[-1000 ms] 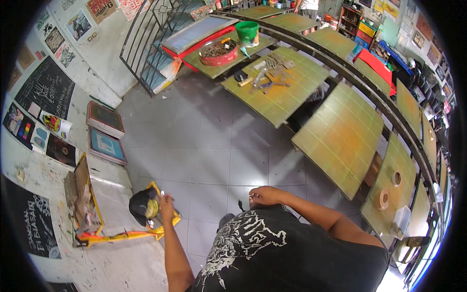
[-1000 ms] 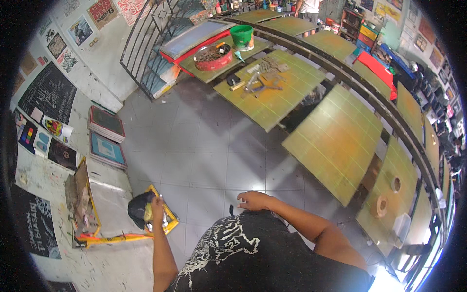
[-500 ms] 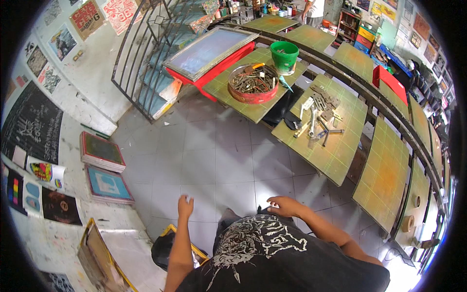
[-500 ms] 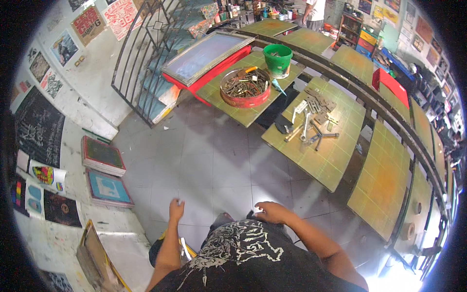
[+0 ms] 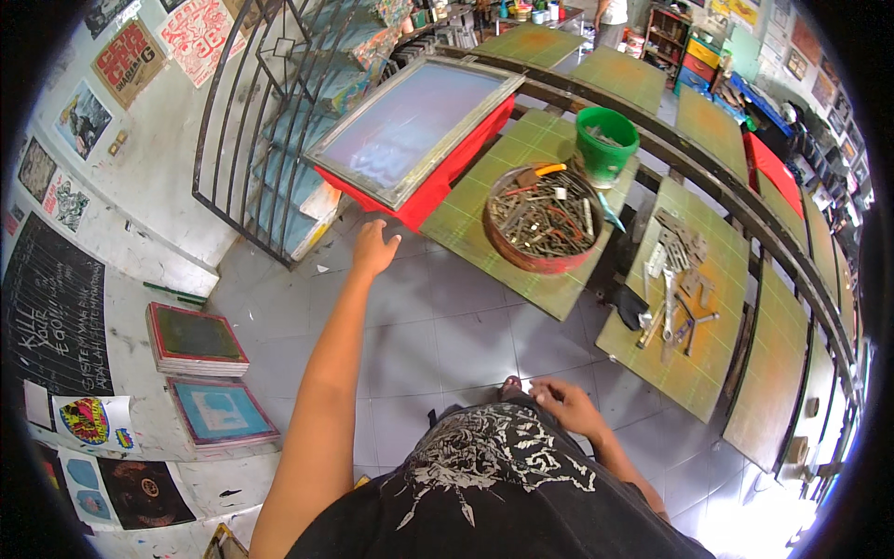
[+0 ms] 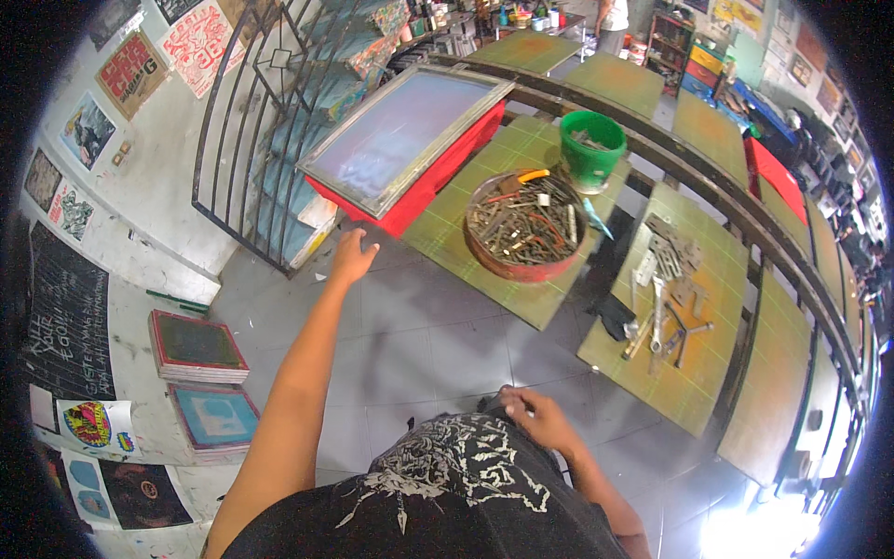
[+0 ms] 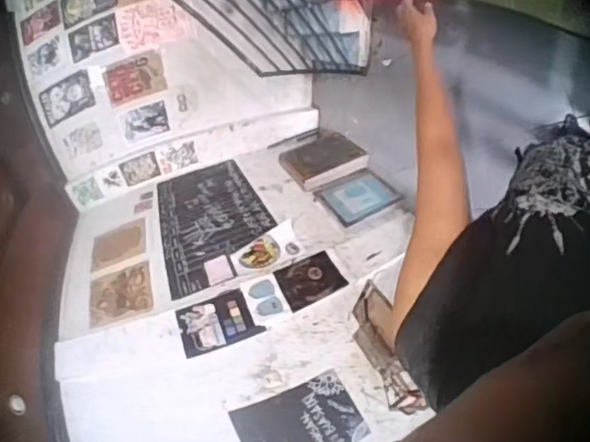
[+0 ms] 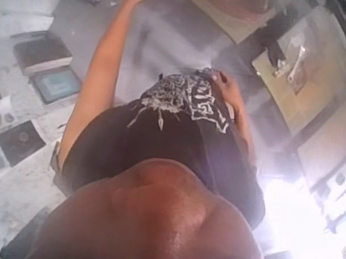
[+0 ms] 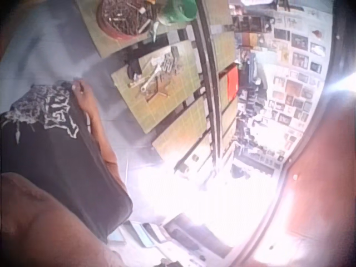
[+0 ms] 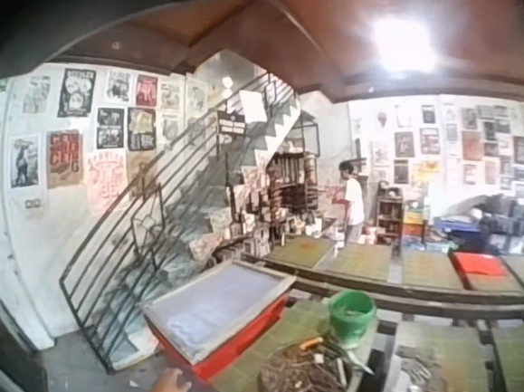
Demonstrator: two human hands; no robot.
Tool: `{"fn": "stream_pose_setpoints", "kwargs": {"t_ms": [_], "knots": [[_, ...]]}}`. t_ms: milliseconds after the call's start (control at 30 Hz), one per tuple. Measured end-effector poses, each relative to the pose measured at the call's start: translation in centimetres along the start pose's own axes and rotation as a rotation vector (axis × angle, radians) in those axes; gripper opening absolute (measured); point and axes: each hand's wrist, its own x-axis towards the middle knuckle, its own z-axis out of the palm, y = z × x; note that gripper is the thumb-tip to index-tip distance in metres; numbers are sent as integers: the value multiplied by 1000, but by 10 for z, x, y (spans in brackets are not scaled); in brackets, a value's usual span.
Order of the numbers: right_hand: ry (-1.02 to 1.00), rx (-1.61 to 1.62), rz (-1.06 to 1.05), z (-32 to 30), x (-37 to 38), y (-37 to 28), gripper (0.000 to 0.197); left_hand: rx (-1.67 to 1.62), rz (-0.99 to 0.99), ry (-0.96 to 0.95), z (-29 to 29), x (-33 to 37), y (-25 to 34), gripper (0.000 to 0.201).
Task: The person prepares a screen printing frame by first adjusting a bracket with a wrench, then removing the frame from a rack and applying tape to the edges of the mesh by hand.
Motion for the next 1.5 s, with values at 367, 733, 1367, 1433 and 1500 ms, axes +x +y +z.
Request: {"fn": "stream_pose_setpoints", "kwargs": {"t_ms": [367,733,1367,1433,1500], "knots": [[298,371,-188,8,413,-136,57,-7,-4,164,-49,203,-213,55],[820,586,159,3,652,-90,28,-24,-48,-173,-13,438,-377,71],[862,448,-750,153,510,-391,62,-751,-81,-121,-113,496,-405,45],[775,101,-1263,149,472,-425,65,-1016,22,-68,-138,460,-308,48],[169,407,-1215,162,399,-468,68,-1117,82,-68,-165,417,-254,48]]}}
